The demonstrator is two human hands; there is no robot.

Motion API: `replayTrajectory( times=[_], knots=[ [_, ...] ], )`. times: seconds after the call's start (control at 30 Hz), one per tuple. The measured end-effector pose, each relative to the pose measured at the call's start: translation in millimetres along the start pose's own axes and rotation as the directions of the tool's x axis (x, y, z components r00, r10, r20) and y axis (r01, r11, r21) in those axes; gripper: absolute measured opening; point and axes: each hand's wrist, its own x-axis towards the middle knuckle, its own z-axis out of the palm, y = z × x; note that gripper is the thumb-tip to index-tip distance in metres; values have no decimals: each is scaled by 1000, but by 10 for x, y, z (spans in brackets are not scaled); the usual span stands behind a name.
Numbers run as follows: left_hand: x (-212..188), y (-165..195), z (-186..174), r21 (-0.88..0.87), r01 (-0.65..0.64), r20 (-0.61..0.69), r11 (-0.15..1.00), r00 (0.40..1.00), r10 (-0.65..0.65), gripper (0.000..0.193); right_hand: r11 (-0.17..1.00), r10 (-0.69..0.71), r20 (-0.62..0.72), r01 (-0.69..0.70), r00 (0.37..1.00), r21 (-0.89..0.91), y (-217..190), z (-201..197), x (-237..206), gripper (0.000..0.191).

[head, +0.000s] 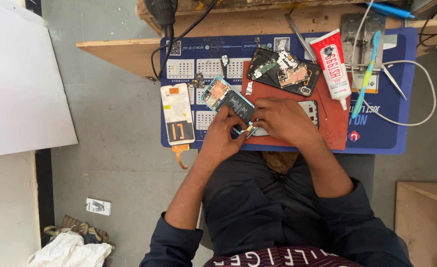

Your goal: The person uses tweezers to remove small components from a disassembled smartphone frame. They then handle a separate phone battery and place it on the work mat. The person continues to manipulate the phone frame and internal parts throughout the clip.

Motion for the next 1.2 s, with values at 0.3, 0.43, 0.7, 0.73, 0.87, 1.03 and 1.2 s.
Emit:
replayTrajectory(
  times=[0.3,0.43,0.7,0.73,0.87,1.03,1.2],
  knots=[
    [-13,51,1,4,-39,-28,999,999,39,22,998,54,15,-54,998,15,-44,-6,-8,17],
    [-14,50,-3,-11,-31,-24,999,999,31,22,998,55,23,-55,998,-9,-57,-7,2,18],
    [-26,0,17,20,-25,-5,1000,1000,25,17,997,73,83,-72,994,-12,-58,29,-5,13],
    [-29,-4,21,16,-24,-2,1000,1000,24,16,998,69,89,-68,994,-16,-61,37,-3,12],
    [-45,6,-1,-21,-48,2,999,999,48,14,998,38,82,-42,996,42,-48,24,4,11],
    [-54,107,-47,13,-68,16,998,998,67,23,990,13,116,-29,993,137,-43,-33,-6,27],
    [-86,200,-89,174,-236,64,956,972,228,16,998,26,145,-33,989,46,-66,-19,-5,22]
  ],
)
